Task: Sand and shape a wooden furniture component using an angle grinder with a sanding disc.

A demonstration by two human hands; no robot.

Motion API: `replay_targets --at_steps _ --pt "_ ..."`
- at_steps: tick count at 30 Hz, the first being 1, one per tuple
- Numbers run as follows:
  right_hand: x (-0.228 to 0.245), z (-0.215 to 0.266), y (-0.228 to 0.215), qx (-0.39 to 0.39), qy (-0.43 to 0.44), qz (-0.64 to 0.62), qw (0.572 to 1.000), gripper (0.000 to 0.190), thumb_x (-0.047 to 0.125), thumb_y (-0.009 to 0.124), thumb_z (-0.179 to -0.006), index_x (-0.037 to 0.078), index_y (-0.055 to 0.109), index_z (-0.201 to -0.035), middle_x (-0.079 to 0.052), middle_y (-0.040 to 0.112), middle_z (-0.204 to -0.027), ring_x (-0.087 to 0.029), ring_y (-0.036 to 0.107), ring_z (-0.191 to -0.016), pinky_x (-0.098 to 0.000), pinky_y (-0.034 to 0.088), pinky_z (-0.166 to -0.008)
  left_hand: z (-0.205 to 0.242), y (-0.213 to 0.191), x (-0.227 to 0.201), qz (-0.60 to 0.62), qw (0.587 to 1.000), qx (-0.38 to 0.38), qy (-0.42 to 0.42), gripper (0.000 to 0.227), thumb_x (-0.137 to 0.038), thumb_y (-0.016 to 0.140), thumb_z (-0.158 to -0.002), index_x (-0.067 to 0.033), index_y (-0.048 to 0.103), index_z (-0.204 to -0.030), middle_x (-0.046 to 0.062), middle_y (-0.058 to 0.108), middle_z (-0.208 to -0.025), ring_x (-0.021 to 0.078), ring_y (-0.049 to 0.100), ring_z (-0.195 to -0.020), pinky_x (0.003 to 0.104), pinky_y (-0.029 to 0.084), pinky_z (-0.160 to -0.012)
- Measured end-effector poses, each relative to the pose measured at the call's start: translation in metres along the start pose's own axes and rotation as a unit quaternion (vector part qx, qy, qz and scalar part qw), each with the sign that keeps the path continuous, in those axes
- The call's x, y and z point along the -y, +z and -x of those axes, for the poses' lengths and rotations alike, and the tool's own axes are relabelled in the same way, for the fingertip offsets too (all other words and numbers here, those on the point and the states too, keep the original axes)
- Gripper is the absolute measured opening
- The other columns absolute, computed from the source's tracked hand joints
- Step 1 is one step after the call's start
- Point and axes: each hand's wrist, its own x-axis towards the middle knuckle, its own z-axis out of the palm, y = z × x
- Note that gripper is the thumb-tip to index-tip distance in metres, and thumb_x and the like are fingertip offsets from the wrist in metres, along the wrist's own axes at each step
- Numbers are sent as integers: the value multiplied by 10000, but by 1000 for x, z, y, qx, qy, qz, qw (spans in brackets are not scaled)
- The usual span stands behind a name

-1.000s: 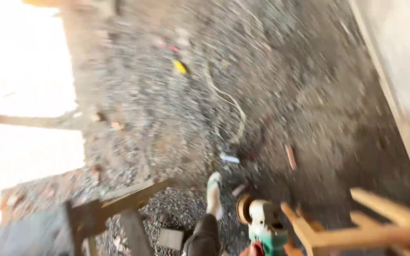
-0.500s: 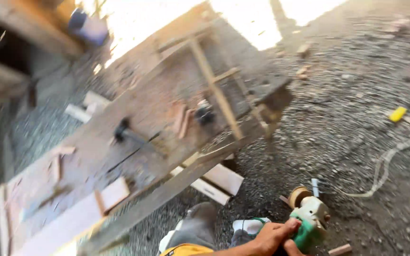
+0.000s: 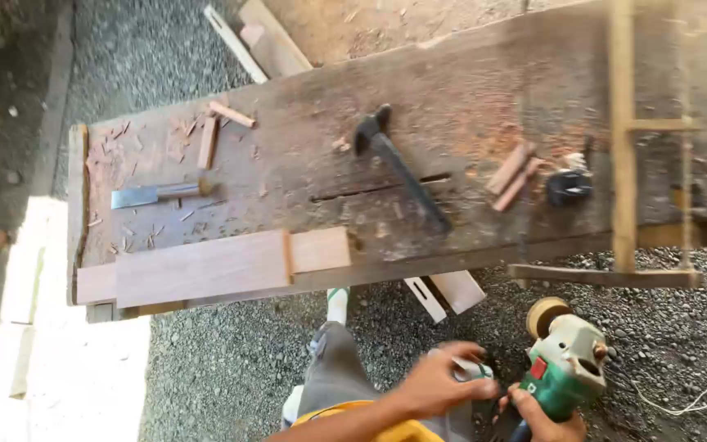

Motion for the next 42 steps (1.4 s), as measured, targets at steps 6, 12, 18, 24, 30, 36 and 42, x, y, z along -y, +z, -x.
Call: replay_targets --at_steps 6,12,18,24,30,36,42 --pt "84 35 166 -7 57 42 997 334 72 721 -827 -71 653 -1122 -210 688 -834 -303 677 -681 -459 560 -618 81 -335 35 -484 835 -221 141 1280 -337 1008 -451 -153 332 -1522 296 303 -1514 514 329 -1385 585 331 -1113" --pt "107 91 271 64 59 16 996 435 119 718 -787 -33 604 -1178 -149 697 -913 -260 696 -754 -453 596 -628 99 -446 94 -646 737 -192 57 1093 -185 857 -682 -294 297 -1615 352 230 -1567 540 226 -1479 624 225 -1189" --pt "127 118 334 141 5 68 988 415 106 738 -791 -35 609 -1159 -143 713 -926 -239 735 -820 -383 620 -763 97 -472 5 -587 802 -105 -26 1007 -125 749 -711 -258 271 -1587 336 272 -1547 505 283 -1449 584 265 -1179" --pt "126 123 375 118 -23 147 982 402 130 758 -803 -22 614 -1145 -108 728 -907 -195 716 -763 -344 591 -721 90 -492 27 -532 830 -160 45 857 -129 731 -712 -200 417 -1506 227 475 -1513 424 493 -1370 524 384 -1151" --pt "120 102 413 121 -25 269 955 411 142 802 -761 0 645 -1114 -80 748 -911 -156 706 -783 -320 585 -731 92 -477 39 -583 787 -192 54 876 -165 756 -684 -230 466 -1508 209 509 -1505 406 544 -1347 538 421 -1128" --pt "126 90 445 143 -10 309 940 456 155 818 -735 9 654 -1135 -70 770 -970 -149 714 -882 -316 585 -828 86 -471 46 -588 783 -197 55 905 -225 791 -664 -262 460 -1505 204 510 -1509 415 533 -1358 566 432 -1119" --pt "125 88 454 171 0 307 936 524 156 804 -746 17 640 -1224 -67 766 -1080 -151 702 -985 -320 556 -913 87 -470 51 -590 779 -207 56 897 -254 808 -666 -272 482 -1502 201 507 -1527 419 548 -1359 566 440 -1121"
